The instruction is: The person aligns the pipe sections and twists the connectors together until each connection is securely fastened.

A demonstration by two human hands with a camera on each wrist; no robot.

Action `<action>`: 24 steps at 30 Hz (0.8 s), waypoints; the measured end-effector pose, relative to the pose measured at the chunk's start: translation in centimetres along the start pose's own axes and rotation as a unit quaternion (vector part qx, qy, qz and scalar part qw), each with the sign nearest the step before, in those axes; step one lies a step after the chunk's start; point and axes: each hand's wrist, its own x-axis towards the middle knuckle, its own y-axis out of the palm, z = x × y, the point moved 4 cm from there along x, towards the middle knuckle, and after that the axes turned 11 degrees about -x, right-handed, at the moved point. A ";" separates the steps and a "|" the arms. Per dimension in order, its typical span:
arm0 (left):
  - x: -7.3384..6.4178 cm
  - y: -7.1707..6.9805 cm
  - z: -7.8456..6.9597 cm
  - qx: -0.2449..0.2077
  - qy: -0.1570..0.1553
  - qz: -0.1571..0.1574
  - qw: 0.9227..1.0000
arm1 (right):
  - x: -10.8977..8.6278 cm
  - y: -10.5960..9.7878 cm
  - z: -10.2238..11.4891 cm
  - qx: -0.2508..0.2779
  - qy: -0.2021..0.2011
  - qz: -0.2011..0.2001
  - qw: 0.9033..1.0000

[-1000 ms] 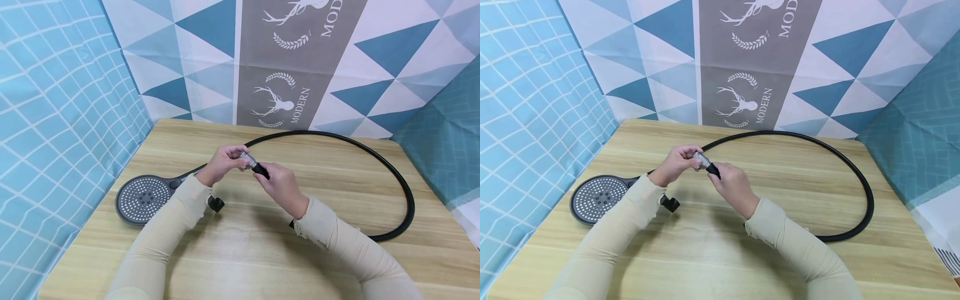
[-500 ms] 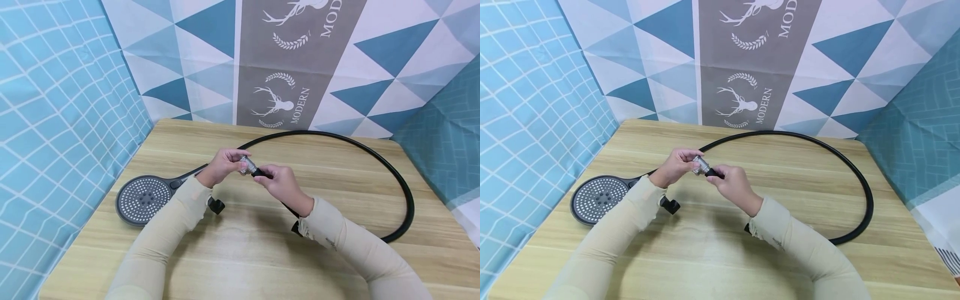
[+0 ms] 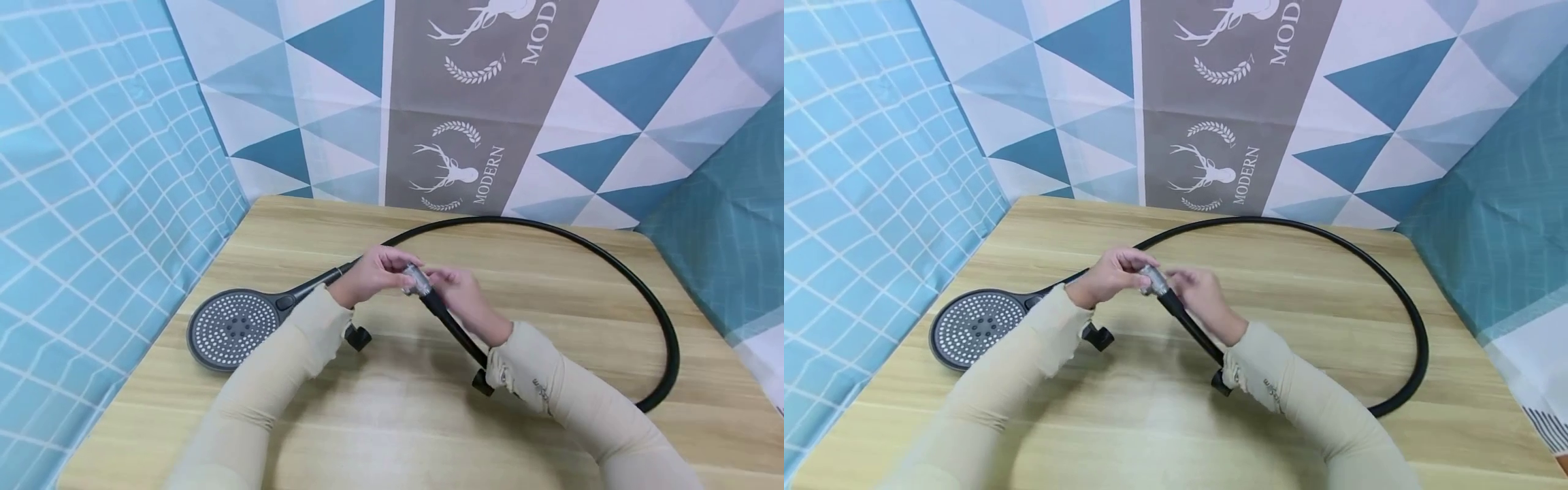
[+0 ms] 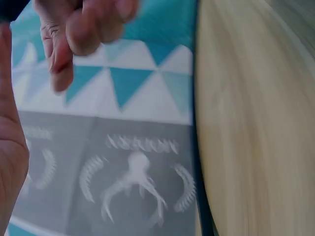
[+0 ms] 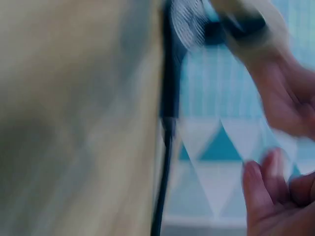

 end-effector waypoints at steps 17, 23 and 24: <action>0.6 -3.0 1.5 0.076 -0.118 -0.062 0.988 | 1.3 0.2 1.2 -0.189 -0.069 0.055 0.978; 0.6 -5.5 3.8 0.157 -0.243 -0.093 0.953 | 3.4 1.3 -1.0 -0.212 0.023 0.087 0.973; 0.6 -5.8 4.1 0.166 -0.266 -0.103 0.944 | 3.7 1.6 -1.4 -0.219 0.035 0.090 0.971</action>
